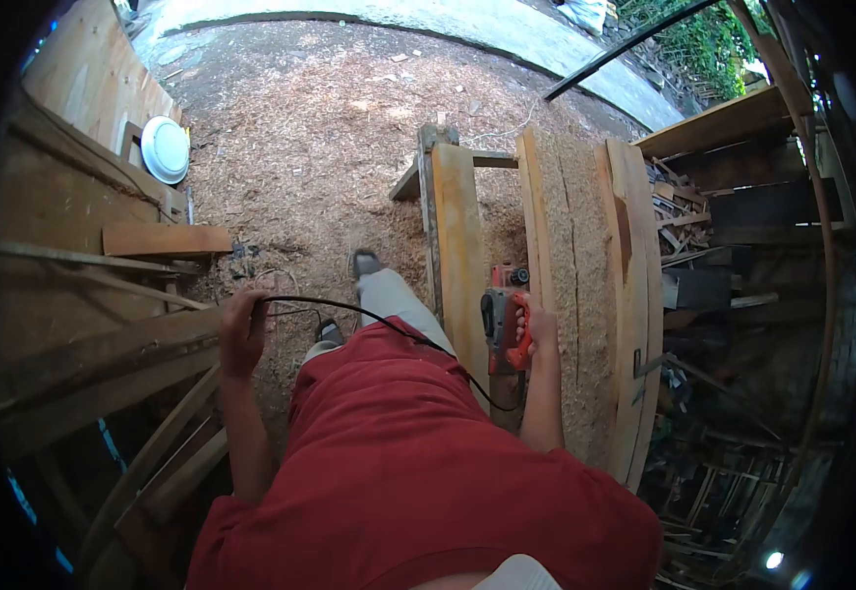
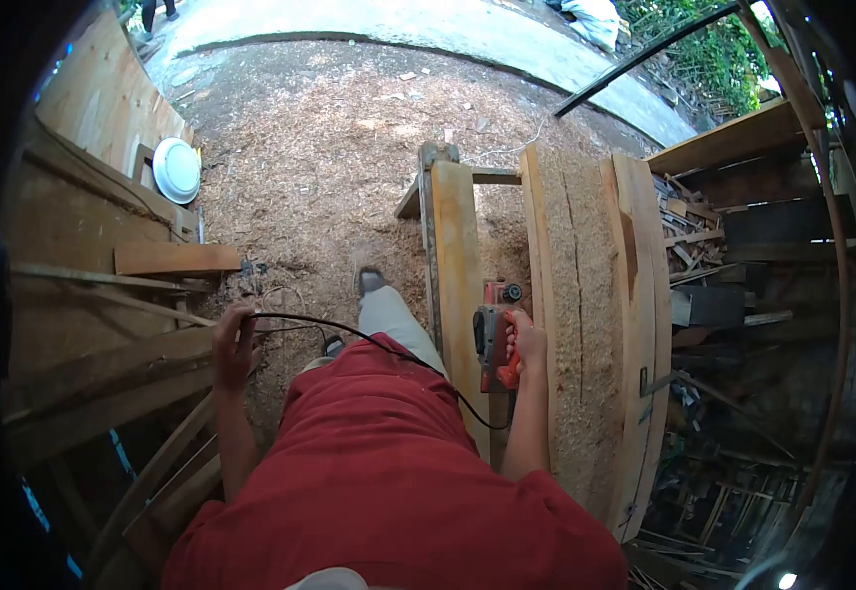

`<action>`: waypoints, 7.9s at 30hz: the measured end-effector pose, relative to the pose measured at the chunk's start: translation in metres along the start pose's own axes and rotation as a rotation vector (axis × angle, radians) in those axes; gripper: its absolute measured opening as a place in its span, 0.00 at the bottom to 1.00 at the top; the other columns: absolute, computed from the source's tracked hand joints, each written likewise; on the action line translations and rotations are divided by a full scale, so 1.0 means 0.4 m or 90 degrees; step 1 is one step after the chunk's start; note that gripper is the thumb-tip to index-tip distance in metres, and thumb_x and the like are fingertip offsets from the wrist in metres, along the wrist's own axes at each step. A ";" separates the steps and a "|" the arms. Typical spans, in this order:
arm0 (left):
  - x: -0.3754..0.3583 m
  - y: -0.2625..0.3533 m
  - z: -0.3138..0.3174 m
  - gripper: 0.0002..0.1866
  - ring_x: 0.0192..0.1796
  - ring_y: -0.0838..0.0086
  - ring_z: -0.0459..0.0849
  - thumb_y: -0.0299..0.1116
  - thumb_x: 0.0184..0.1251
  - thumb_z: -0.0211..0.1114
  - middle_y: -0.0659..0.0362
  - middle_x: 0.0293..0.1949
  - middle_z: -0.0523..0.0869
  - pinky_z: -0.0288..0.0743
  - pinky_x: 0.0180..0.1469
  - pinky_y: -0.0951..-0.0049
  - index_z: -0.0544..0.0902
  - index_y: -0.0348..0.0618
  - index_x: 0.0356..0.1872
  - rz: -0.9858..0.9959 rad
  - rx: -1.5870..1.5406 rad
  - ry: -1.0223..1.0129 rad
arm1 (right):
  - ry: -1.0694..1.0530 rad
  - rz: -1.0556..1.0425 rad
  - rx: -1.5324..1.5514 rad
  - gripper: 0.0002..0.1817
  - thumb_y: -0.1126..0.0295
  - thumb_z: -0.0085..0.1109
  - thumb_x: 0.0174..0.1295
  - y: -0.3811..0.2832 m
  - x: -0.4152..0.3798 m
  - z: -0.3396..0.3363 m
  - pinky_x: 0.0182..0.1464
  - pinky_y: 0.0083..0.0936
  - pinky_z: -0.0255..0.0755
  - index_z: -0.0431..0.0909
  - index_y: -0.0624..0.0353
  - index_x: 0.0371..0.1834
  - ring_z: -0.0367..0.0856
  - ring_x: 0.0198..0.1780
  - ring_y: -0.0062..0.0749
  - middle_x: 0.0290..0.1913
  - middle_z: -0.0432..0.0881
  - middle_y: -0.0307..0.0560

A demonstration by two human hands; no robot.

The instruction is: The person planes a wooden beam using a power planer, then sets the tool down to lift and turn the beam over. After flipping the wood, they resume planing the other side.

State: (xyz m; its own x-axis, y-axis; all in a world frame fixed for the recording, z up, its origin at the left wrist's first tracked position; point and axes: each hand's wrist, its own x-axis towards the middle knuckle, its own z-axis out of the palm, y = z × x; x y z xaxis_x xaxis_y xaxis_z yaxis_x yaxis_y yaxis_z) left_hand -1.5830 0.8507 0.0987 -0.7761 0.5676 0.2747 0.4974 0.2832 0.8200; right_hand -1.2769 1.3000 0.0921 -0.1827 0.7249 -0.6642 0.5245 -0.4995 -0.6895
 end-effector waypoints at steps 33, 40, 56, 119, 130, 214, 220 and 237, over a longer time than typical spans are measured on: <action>-1.862 0.730 -0.065 0.15 0.30 0.79 0.74 0.38 0.66 0.70 0.62 0.23 0.74 0.69 0.34 0.72 0.77 0.39 0.28 -0.074 0.060 0.343 | -0.128 -0.129 0.046 0.15 0.54 0.64 0.66 1.080 -0.943 -0.954 0.19 0.21 0.64 0.82 0.52 0.29 0.71 0.18 0.17 0.21 0.75 0.32; -2.197 0.812 -0.094 0.29 0.27 0.82 0.68 0.56 0.74 0.69 0.63 0.21 0.68 0.62 0.31 0.74 0.74 0.41 0.25 -0.004 -0.121 0.258 | -0.004 -0.132 0.130 0.19 0.50 0.64 0.66 1.496 -1.287 -1.239 0.18 0.23 0.67 0.80 0.54 0.26 0.72 0.16 0.21 0.18 0.74 0.33; -2.810 1.030 -0.193 0.25 0.29 0.82 0.70 0.50 0.74 0.70 0.65 0.23 0.71 0.64 0.31 0.74 0.75 0.39 0.27 -0.010 -0.156 0.181 | 0.096 -0.077 0.146 0.20 0.50 0.65 0.66 2.046 -1.716 -1.648 0.17 0.27 0.67 0.79 0.54 0.25 0.72 0.14 0.24 0.17 0.74 0.36; -4.006 1.409 0.121 0.18 0.29 0.85 0.62 0.35 0.71 0.76 0.70 0.23 0.67 0.55 0.31 0.78 0.76 0.38 0.27 -0.262 0.024 0.066 | -0.088 0.025 -0.003 0.29 0.45 0.56 0.76 3.284 -1.785 -2.195 0.20 0.28 0.68 0.80 0.57 0.24 0.75 0.17 0.25 0.19 0.78 0.38; -3.899 1.395 0.191 0.17 0.28 0.82 0.61 0.28 0.64 0.76 0.66 0.22 0.65 0.56 0.29 0.75 0.73 0.39 0.26 -0.236 0.076 -0.006 | -0.041 0.015 -0.064 0.30 0.46 0.57 0.73 3.311 -1.699 -2.125 0.21 0.32 0.68 0.81 0.58 0.20 0.76 0.16 0.28 0.17 0.78 0.39; -3.304 1.145 0.302 0.26 0.25 0.82 0.61 0.49 0.76 0.71 0.66 0.23 0.67 0.52 0.27 0.75 0.75 0.37 0.28 -0.237 0.085 -0.160 | 0.064 -0.058 -0.250 0.30 0.47 0.55 0.74 3.070 -1.299 -1.793 0.38 0.44 0.76 0.87 0.67 0.31 0.87 0.30 0.53 0.25 0.84 0.63; -3.232 1.112 0.309 0.21 0.25 0.83 0.59 0.43 0.77 0.70 0.66 0.24 0.67 0.50 0.27 0.75 0.76 0.37 0.29 -0.226 0.050 -0.166 | 0.051 -0.041 -0.218 0.32 0.47 0.55 0.74 3.030 -1.286 -1.766 0.34 0.44 0.73 0.84 0.68 0.26 0.82 0.24 0.50 0.20 0.81 0.59; -3.062 0.995 0.291 0.15 0.24 0.81 0.64 0.31 0.71 0.72 0.62 0.23 0.71 0.55 0.26 0.76 0.77 0.36 0.27 -0.241 0.017 -0.188 | 0.094 -0.072 -0.276 0.30 0.46 0.56 0.72 2.878 -1.194 -1.663 0.35 0.47 0.74 0.86 0.66 0.27 0.84 0.26 0.55 0.22 0.82 0.63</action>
State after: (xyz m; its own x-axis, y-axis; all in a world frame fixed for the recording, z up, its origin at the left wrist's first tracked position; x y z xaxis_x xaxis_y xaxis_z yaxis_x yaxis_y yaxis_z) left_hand -0.3894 0.3581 0.0300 -0.7630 0.6150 -0.1987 0.2133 0.5298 0.8209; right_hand -0.0326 0.6942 -0.1923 -0.1545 0.8387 -0.5223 0.8128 -0.1926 -0.5498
